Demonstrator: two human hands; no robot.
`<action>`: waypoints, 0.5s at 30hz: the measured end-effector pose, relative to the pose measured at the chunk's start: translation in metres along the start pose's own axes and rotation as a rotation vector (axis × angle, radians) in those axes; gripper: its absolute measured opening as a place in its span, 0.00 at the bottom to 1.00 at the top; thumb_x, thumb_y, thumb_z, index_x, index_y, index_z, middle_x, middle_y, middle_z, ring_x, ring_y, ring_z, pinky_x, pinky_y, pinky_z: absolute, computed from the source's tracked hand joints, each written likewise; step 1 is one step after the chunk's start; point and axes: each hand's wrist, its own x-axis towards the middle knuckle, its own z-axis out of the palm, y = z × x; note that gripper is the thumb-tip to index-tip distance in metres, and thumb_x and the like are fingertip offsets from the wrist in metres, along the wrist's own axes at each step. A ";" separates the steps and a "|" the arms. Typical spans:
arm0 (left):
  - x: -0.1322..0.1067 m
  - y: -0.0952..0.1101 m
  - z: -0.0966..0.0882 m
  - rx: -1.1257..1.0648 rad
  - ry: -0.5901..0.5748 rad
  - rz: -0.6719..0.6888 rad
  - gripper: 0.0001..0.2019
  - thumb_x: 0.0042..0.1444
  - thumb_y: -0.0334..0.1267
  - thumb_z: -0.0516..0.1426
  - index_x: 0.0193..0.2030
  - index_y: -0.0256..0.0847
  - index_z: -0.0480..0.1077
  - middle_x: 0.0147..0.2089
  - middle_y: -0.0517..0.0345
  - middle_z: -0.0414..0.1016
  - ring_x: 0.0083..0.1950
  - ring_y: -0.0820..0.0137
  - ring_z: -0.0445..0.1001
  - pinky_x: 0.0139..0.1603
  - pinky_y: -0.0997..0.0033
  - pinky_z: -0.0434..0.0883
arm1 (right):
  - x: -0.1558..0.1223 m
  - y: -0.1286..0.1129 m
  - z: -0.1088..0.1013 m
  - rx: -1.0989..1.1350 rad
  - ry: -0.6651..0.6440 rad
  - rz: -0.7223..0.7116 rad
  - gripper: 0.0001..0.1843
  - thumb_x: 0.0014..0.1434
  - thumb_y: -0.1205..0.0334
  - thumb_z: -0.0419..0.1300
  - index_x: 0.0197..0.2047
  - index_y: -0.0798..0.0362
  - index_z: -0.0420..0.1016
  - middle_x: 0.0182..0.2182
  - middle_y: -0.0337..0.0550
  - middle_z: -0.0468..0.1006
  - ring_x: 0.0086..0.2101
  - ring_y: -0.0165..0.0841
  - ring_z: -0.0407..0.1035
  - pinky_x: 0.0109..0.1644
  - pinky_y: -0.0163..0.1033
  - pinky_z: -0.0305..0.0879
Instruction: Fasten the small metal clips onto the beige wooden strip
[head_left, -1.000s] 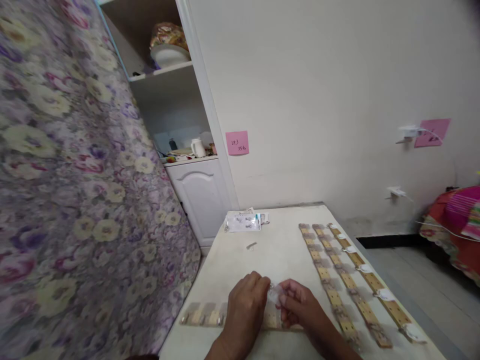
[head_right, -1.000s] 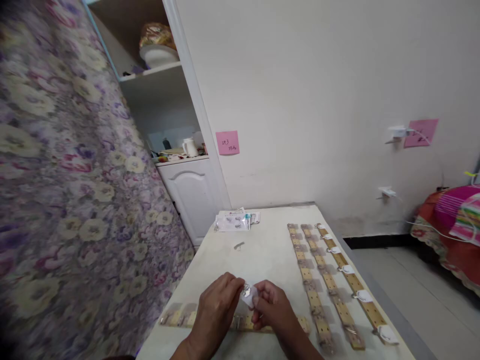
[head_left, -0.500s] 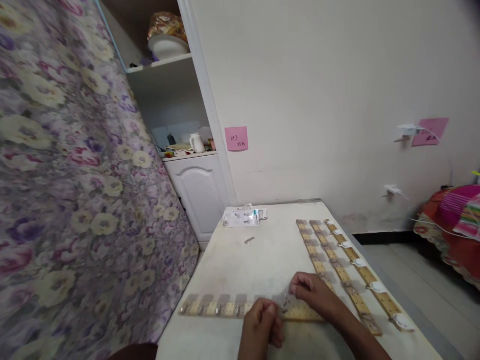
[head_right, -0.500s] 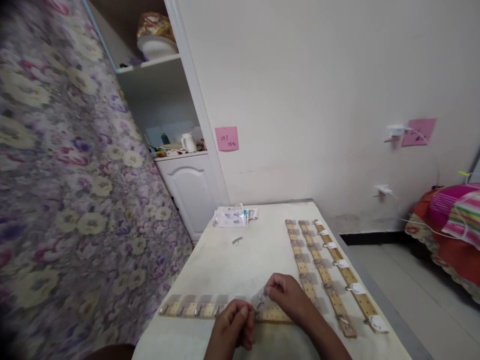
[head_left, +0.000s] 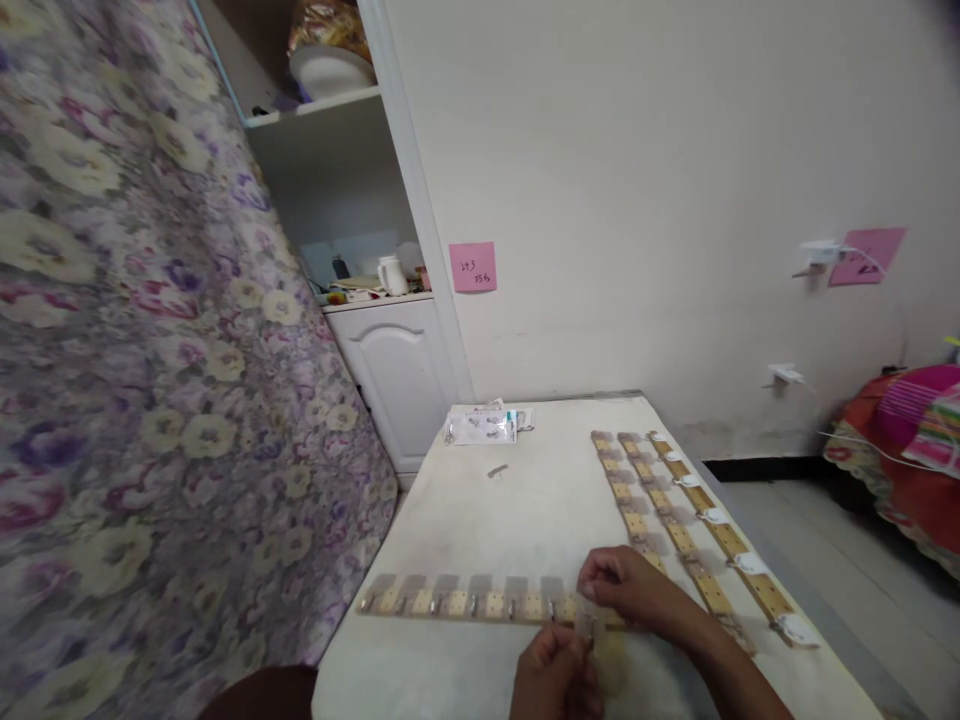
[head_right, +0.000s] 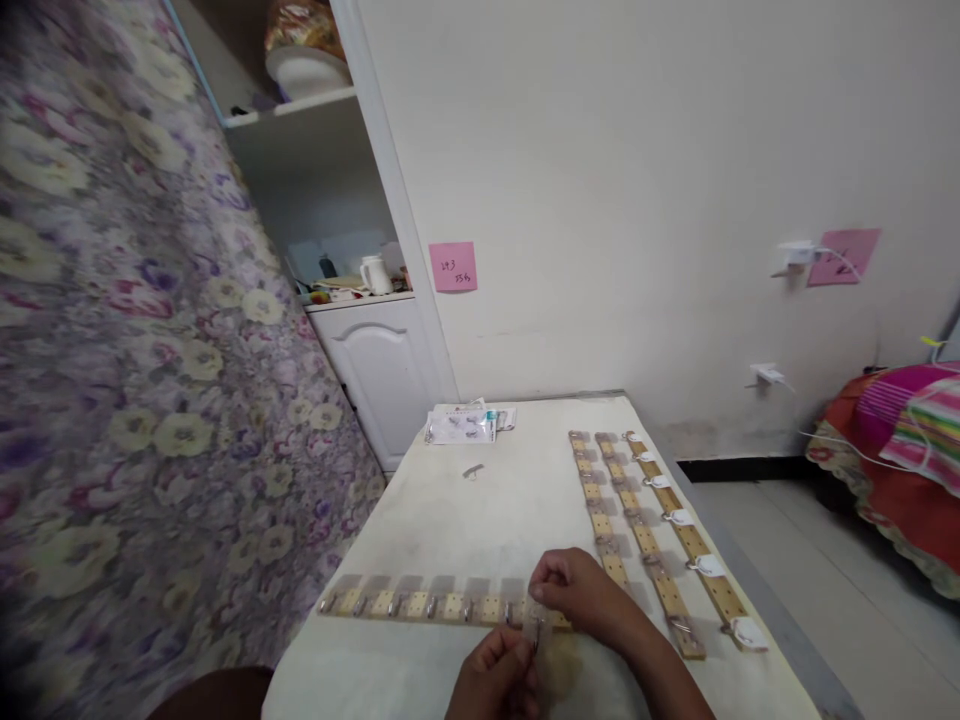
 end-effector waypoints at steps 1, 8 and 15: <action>0.001 -0.001 0.000 -0.013 0.013 -0.011 0.28 0.23 0.59 0.65 0.23 0.41 0.59 0.14 0.67 0.67 0.11 0.78 0.60 0.12 0.78 0.49 | 0.001 0.002 0.000 0.000 -0.005 0.000 0.06 0.48 0.64 0.56 0.28 0.57 0.72 0.17 0.31 0.62 0.20 0.23 0.52 0.23 0.29 0.47; -0.005 -0.001 0.008 -0.087 -0.029 -0.073 0.27 0.22 0.55 0.67 0.22 0.41 0.60 0.14 0.66 0.67 0.12 0.78 0.62 0.13 0.79 0.50 | 0.009 0.022 0.004 -0.133 0.021 0.029 0.07 0.45 0.67 0.55 0.27 0.58 0.75 0.18 0.33 0.67 0.22 0.24 0.56 0.25 0.29 0.50; 0.006 -0.012 0.019 -0.140 0.050 -0.122 0.23 0.25 0.51 0.65 0.22 0.42 0.59 0.12 0.67 0.65 0.10 0.78 0.59 0.12 0.78 0.50 | 0.014 0.041 0.006 -0.302 0.112 0.072 0.11 0.44 0.69 0.53 0.30 0.56 0.76 0.21 0.37 0.73 0.23 0.26 0.62 0.26 0.29 0.53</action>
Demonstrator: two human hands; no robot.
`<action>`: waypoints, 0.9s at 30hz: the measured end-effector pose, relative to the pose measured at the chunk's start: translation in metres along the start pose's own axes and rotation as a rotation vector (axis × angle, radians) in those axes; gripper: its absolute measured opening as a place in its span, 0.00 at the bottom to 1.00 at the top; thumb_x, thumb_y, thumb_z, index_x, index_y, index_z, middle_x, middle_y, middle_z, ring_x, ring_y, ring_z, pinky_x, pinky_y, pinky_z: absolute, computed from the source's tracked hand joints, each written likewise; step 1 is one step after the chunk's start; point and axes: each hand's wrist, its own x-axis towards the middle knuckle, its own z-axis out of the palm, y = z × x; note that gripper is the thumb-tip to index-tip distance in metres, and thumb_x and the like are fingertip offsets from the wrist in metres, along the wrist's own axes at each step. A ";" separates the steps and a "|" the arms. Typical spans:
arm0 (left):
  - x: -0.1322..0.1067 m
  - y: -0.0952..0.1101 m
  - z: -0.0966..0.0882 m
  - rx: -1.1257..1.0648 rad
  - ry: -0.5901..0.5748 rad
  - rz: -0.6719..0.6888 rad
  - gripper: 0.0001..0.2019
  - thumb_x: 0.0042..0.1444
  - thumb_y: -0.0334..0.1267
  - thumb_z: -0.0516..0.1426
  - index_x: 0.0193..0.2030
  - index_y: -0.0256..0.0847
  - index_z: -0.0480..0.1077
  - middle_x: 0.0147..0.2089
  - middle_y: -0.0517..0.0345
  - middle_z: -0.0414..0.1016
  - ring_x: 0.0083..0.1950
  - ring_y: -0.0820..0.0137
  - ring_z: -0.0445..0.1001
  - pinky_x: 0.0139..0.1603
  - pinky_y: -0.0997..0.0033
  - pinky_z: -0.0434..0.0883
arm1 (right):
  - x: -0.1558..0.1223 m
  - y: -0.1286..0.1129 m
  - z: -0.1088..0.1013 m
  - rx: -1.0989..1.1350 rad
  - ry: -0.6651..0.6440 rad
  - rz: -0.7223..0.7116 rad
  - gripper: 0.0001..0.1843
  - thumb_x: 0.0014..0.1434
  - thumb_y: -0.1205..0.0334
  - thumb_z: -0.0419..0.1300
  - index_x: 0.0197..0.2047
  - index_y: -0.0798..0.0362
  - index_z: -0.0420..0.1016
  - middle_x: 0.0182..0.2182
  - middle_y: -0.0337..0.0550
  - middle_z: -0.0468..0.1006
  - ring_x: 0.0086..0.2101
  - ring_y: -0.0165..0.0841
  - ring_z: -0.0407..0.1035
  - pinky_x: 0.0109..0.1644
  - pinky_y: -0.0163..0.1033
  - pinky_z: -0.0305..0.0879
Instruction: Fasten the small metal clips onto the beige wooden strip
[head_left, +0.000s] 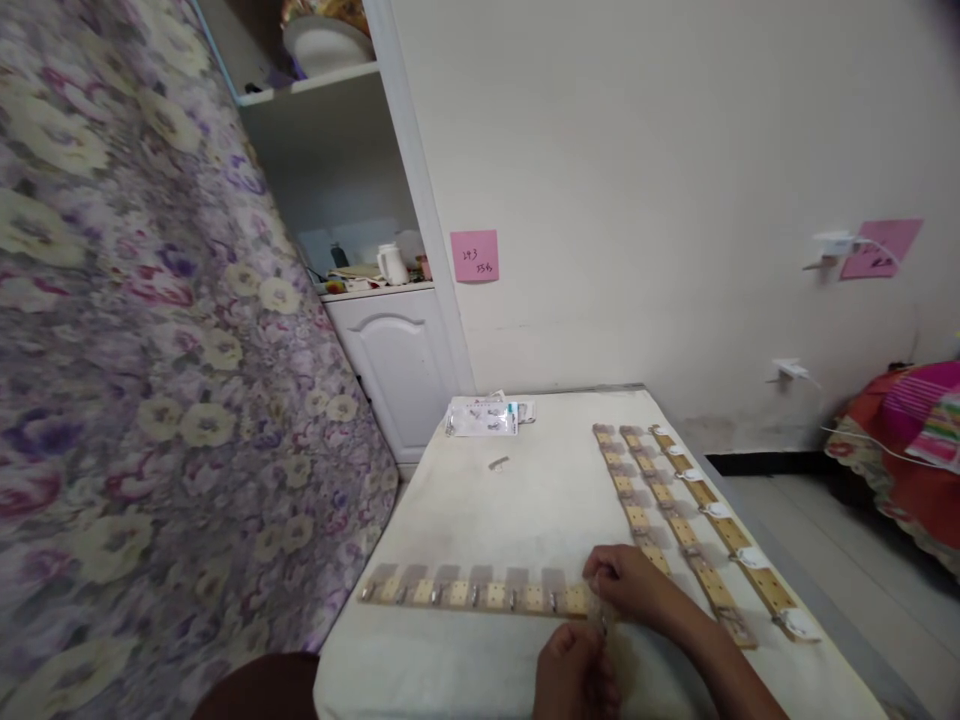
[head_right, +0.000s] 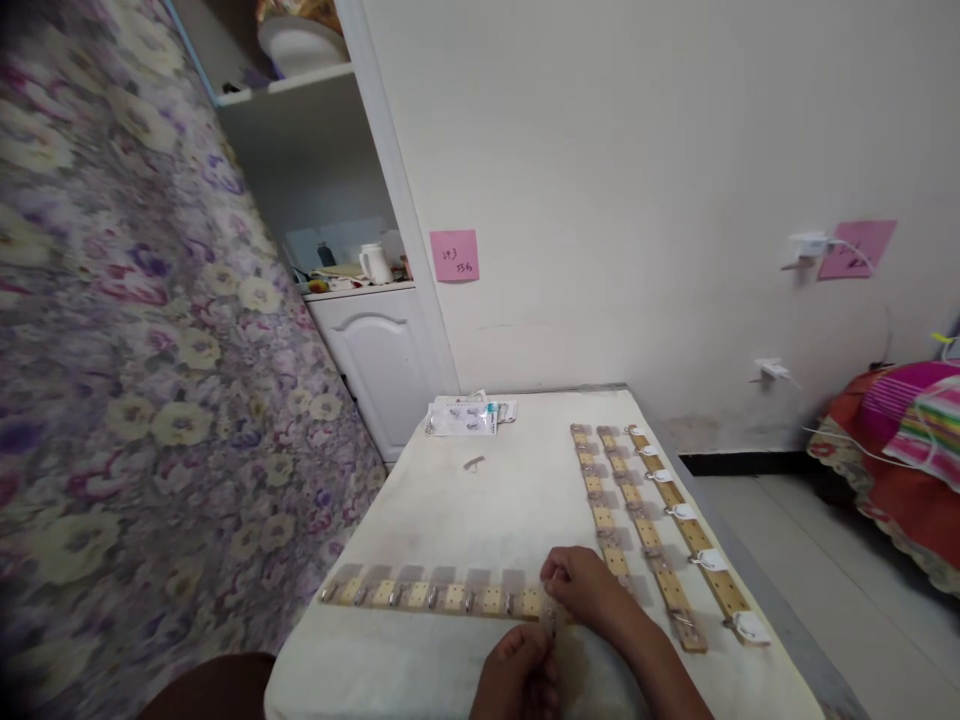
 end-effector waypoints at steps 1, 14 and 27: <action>0.002 -0.001 0.001 -0.007 0.019 -0.003 0.22 0.26 0.50 0.64 0.22 0.43 0.58 0.12 0.67 0.65 0.10 0.78 0.59 0.12 0.78 0.49 | 0.001 0.001 0.001 -0.031 0.019 -0.001 0.12 0.44 0.69 0.52 0.30 0.56 0.76 0.22 0.37 0.74 0.24 0.26 0.63 0.26 0.29 0.53; 0.009 -0.001 0.012 -0.038 0.119 0.004 0.11 0.39 0.43 0.57 0.23 0.40 0.60 0.15 0.64 0.66 0.13 0.79 0.61 0.16 0.78 0.49 | 0.015 0.010 0.005 -0.232 0.042 -0.006 0.17 0.51 0.69 0.49 0.37 0.54 0.78 0.37 0.46 0.79 0.40 0.34 0.70 0.45 0.36 0.61; 0.011 -0.002 0.014 -0.065 0.148 -0.051 0.09 0.41 0.40 0.56 0.25 0.41 0.59 0.15 0.64 0.66 0.13 0.79 0.60 0.18 0.78 0.51 | 0.010 0.005 -0.030 0.007 0.138 0.053 0.16 0.54 0.62 0.49 0.40 0.55 0.75 0.31 0.43 0.78 0.22 0.29 0.67 0.29 0.34 0.63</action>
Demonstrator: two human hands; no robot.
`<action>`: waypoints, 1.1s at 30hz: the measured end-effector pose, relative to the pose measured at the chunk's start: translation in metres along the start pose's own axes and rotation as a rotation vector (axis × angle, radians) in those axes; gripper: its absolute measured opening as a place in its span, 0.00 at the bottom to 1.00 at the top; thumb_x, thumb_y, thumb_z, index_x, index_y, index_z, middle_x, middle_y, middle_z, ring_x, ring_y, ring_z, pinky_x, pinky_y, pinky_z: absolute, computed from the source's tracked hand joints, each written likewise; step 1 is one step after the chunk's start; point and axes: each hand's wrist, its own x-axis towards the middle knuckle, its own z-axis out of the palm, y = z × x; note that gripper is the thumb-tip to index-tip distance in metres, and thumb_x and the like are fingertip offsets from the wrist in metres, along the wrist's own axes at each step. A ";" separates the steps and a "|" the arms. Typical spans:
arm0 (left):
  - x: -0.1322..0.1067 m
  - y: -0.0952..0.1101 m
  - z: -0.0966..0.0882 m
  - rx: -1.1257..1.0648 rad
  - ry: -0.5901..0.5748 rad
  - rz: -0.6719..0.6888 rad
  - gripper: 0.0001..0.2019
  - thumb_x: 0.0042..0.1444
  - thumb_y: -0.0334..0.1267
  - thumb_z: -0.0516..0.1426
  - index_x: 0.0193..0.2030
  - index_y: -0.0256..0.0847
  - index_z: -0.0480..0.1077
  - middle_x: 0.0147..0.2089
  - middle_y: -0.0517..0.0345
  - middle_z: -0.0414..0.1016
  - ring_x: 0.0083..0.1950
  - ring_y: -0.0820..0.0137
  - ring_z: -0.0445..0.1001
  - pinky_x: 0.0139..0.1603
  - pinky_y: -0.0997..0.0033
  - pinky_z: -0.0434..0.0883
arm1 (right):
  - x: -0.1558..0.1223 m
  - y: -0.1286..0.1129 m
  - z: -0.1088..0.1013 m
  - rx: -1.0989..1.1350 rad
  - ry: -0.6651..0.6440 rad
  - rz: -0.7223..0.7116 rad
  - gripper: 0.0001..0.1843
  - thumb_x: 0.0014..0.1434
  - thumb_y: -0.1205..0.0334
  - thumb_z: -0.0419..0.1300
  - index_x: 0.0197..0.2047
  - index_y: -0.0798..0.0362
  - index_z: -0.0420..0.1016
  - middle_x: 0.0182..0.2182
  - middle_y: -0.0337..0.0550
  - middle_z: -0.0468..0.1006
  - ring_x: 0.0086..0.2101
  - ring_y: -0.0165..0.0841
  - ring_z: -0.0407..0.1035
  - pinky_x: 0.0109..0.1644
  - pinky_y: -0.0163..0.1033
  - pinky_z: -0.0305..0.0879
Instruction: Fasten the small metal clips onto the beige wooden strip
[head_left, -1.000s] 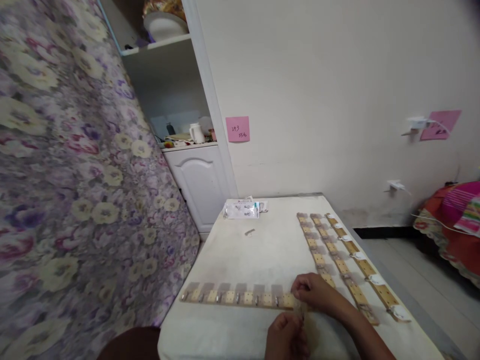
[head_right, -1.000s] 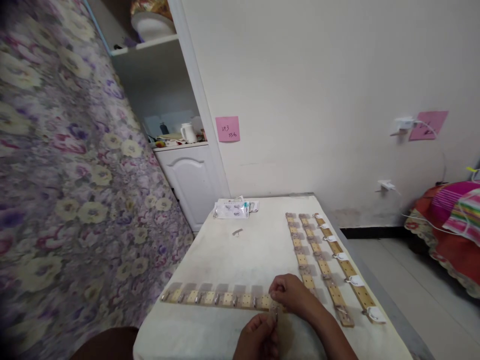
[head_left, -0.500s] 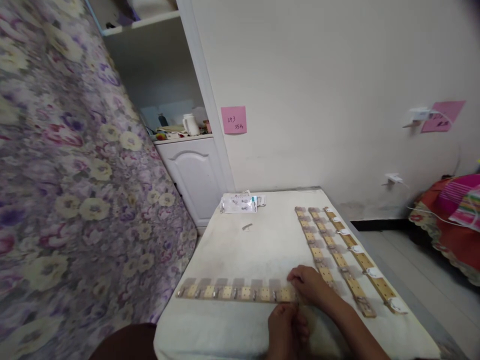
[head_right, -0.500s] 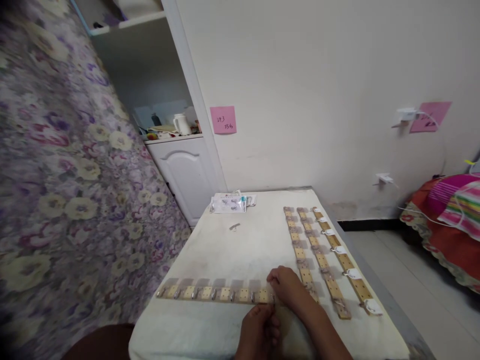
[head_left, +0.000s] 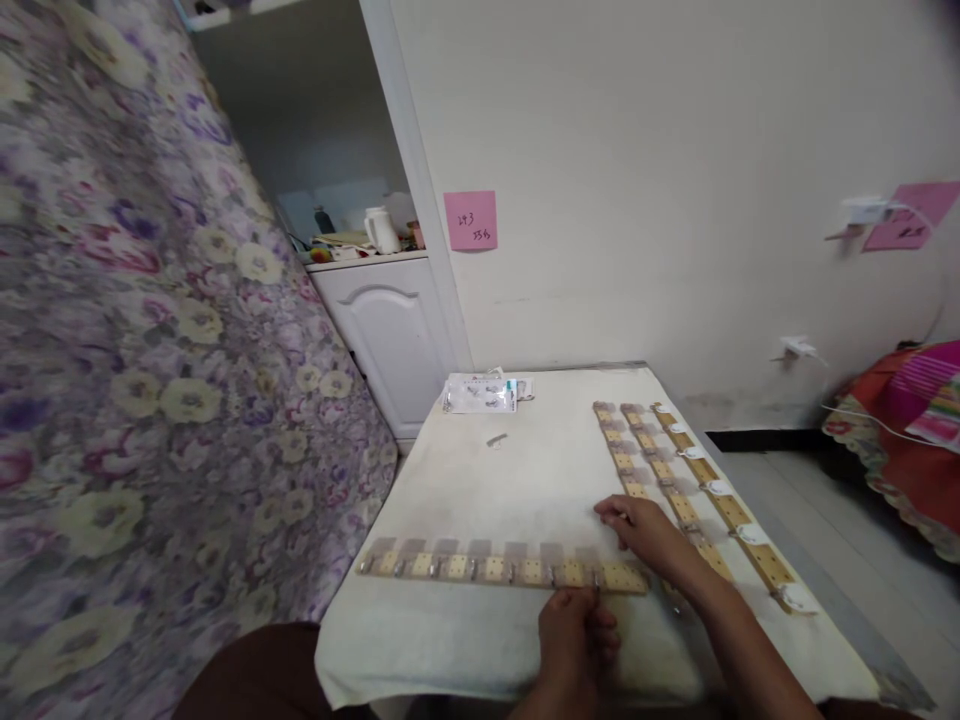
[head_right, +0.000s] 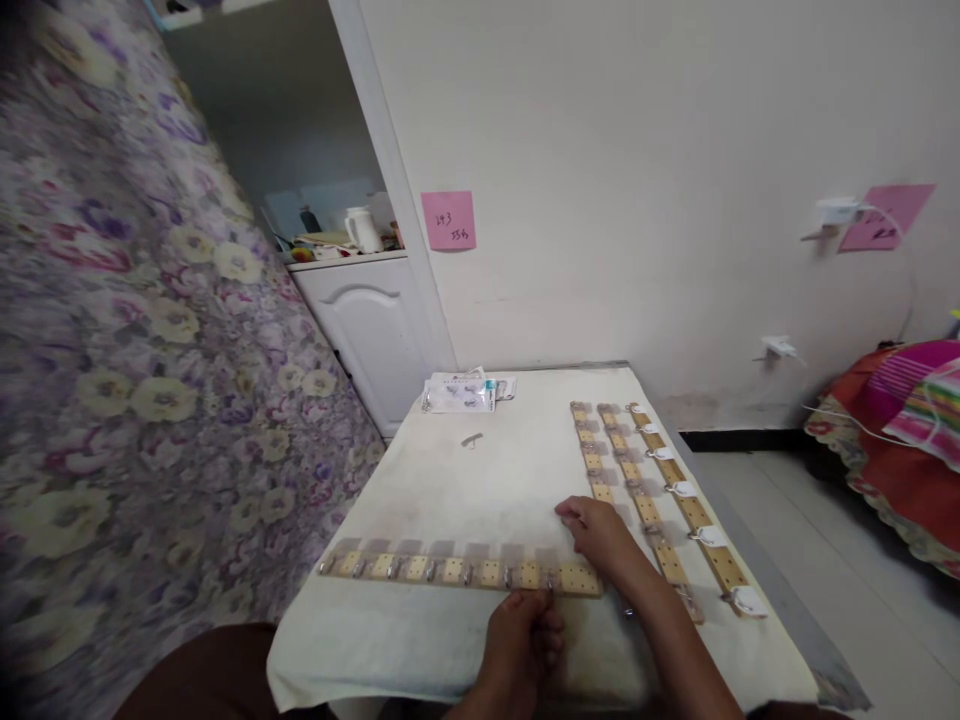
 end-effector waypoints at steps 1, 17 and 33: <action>0.000 0.000 0.000 0.000 0.005 -0.003 0.08 0.41 0.39 0.56 0.25 0.41 0.59 0.15 0.64 0.66 0.13 0.79 0.60 0.18 0.78 0.51 | -0.001 0.000 -0.002 0.005 0.005 -0.003 0.15 0.53 0.61 0.50 0.39 0.55 0.75 0.30 0.42 0.77 0.23 0.30 0.68 0.29 0.34 0.63; -0.003 0.002 0.005 0.013 0.056 0.023 0.04 0.42 0.35 0.54 0.23 0.40 0.60 0.14 0.63 0.65 0.13 0.78 0.61 0.17 0.79 0.51 | 0.000 0.012 0.026 -0.167 -0.135 -0.062 0.18 0.41 0.69 0.56 0.38 0.54 0.76 0.32 0.42 0.77 0.33 0.32 0.69 0.36 0.33 0.60; 0.003 -0.002 0.004 0.014 0.041 0.039 0.06 0.42 0.36 0.55 0.22 0.40 0.59 0.14 0.64 0.65 0.12 0.78 0.59 0.16 0.78 0.50 | -0.004 0.008 0.025 -0.155 -0.150 -0.025 0.17 0.39 0.69 0.58 0.37 0.54 0.76 0.33 0.42 0.77 0.34 0.33 0.68 0.36 0.33 0.60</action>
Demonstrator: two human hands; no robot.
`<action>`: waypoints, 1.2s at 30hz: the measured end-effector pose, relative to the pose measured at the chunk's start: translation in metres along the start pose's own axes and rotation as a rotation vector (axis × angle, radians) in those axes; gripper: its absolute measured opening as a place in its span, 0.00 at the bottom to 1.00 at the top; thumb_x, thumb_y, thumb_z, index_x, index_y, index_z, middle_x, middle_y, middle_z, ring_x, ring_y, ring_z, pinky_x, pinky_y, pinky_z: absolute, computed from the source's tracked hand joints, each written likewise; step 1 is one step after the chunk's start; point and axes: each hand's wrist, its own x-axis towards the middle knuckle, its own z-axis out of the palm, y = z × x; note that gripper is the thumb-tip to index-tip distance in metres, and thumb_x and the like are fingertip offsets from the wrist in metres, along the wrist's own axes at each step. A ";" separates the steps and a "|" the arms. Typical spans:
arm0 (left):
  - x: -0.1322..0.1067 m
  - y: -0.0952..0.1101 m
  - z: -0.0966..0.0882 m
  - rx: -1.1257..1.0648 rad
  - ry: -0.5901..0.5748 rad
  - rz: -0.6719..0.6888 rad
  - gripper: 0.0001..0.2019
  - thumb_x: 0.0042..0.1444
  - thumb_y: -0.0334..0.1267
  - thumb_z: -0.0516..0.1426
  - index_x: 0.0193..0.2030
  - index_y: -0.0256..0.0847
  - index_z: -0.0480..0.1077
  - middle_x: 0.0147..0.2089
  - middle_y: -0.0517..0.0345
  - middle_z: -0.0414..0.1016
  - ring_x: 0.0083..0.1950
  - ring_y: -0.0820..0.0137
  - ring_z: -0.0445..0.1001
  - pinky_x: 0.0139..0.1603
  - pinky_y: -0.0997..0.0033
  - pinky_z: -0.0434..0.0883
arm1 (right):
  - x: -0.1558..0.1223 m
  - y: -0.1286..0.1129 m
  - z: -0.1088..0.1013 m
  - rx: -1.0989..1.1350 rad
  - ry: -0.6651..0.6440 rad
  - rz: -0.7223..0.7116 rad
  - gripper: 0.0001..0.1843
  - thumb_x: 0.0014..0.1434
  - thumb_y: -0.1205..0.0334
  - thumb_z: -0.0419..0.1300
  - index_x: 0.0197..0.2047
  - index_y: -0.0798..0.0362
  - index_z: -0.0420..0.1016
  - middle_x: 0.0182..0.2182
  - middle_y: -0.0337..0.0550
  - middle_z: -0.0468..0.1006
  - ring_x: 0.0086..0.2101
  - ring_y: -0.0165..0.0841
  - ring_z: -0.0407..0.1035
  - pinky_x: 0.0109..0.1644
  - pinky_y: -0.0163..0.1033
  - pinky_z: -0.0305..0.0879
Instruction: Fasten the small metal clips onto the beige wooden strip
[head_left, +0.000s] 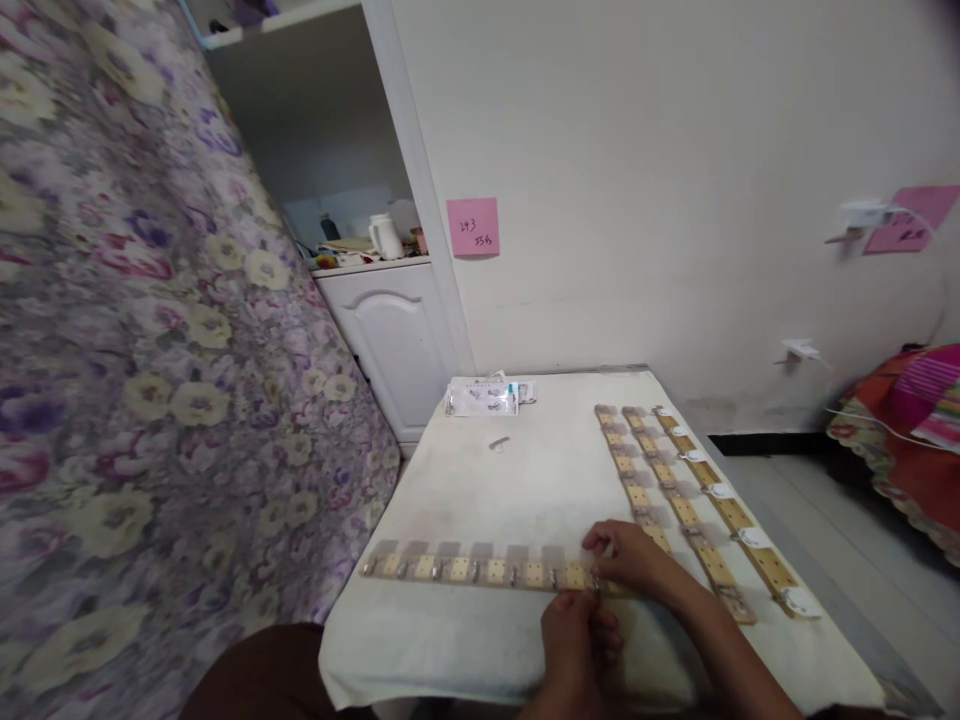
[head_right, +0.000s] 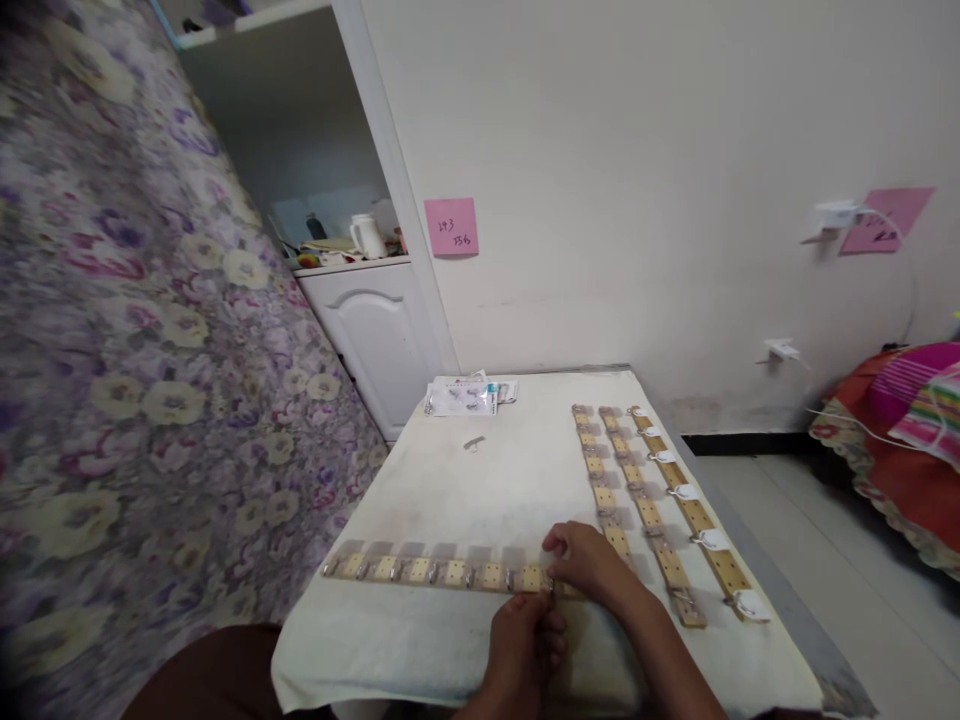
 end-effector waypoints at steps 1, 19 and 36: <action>0.000 0.000 0.000 0.000 0.000 0.000 0.06 0.43 0.35 0.54 0.22 0.40 0.59 0.14 0.64 0.65 0.12 0.78 0.59 0.16 0.78 0.50 | 0.000 0.001 0.000 -0.001 -0.003 0.003 0.17 0.39 0.69 0.58 0.37 0.54 0.76 0.34 0.42 0.76 0.34 0.33 0.68 0.36 0.34 0.60; 0.000 -0.001 -0.002 0.051 -0.007 0.031 0.05 0.41 0.38 0.53 0.23 0.40 0.61 0.14 0.63 0.66 0.12 0.77 0.61 0.15 0.78 0.50 | 0.007 0.004 0.006 -0.043 -0.013 0.073 0.17 0.37 0.68 0.61 0.35 0.52 0.76 0.32 0.39 0.77 0.31 0.30 0.67 0.31 0.31 0.56; -0.008 0.001 -0.005 0.114 -0.045 -0.014 0.04 0.37 0.38 0.51 0.18 0.40 0.61 0.12 0.62 0.65 0.10 0.76 0.59 0.12 0.77 0.49 | 0.010 0.004 0.008 -0.181 -0.014 0.164 0.14 0.37 0.67 0.62 0.32 0.49 0.72 0.30 0.35 0.75 0.30 0.30 0.64 0.30 0.33 0.49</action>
